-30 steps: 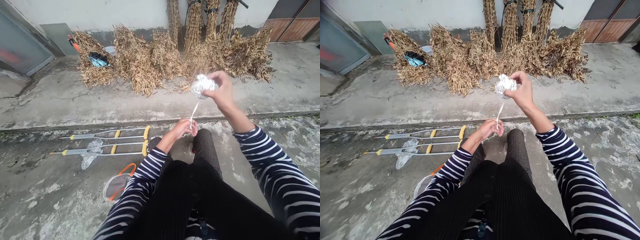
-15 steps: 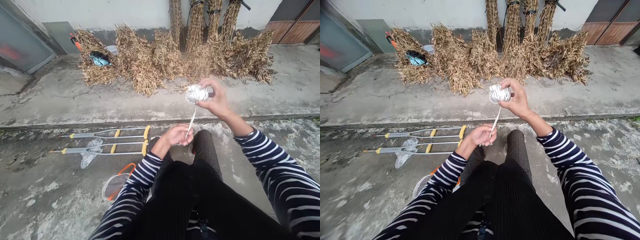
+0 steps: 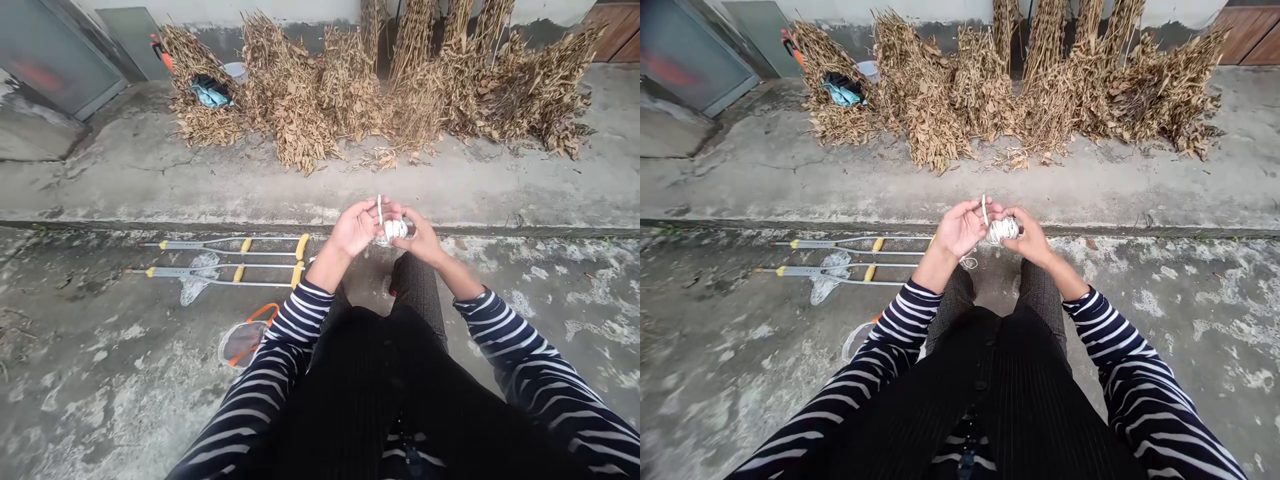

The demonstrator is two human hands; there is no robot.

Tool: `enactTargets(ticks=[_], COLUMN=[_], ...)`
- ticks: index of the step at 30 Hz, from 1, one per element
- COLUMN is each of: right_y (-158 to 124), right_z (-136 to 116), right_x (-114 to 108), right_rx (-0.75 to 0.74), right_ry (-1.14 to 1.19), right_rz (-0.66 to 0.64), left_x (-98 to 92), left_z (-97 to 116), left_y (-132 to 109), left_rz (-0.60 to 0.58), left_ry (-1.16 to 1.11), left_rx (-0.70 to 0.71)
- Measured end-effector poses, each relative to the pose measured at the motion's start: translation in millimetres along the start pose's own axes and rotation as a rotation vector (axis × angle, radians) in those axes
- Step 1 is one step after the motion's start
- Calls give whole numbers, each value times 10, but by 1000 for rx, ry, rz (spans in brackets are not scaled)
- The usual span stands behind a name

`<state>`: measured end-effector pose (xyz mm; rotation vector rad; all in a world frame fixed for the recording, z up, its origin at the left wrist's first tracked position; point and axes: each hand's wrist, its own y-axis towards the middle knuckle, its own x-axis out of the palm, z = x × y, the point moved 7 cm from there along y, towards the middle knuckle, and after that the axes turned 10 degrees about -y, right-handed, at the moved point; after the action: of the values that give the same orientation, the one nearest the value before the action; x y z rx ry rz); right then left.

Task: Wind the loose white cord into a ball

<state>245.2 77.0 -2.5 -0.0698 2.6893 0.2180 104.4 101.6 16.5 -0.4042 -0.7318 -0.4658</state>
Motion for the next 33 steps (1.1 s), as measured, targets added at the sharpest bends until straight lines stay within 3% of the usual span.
enactTargets(ticks=[7,11,14,17,21,23,29,33], right_y=[-80,-99,-119,-134,-147,-150,-145,-134], right_z=[17,95,185,280,364,386,414,402], right_x=[82,50,-57,-217,-366,-389,-423,-507], right_rx=[27,80,129,176,212,222,288,265], right_ry=[177,109,73,54,28,-8,-379,-630], right_rz=[-83,4,69,113,102,70,44,83], left_x=[131,98,-16,-186,-540,-605,-252,-58], left_z=[-18,-26,64,166,388,485,560,584], left_y=[87,86,54,50,177,258,412,408], left_rz=[14,22,3,-46,80,97,-130,-228], left_ry=[77,79,150,365,788,892,834,972], left_rx=[37,38,36,-37,-48,-49,-178,-203])
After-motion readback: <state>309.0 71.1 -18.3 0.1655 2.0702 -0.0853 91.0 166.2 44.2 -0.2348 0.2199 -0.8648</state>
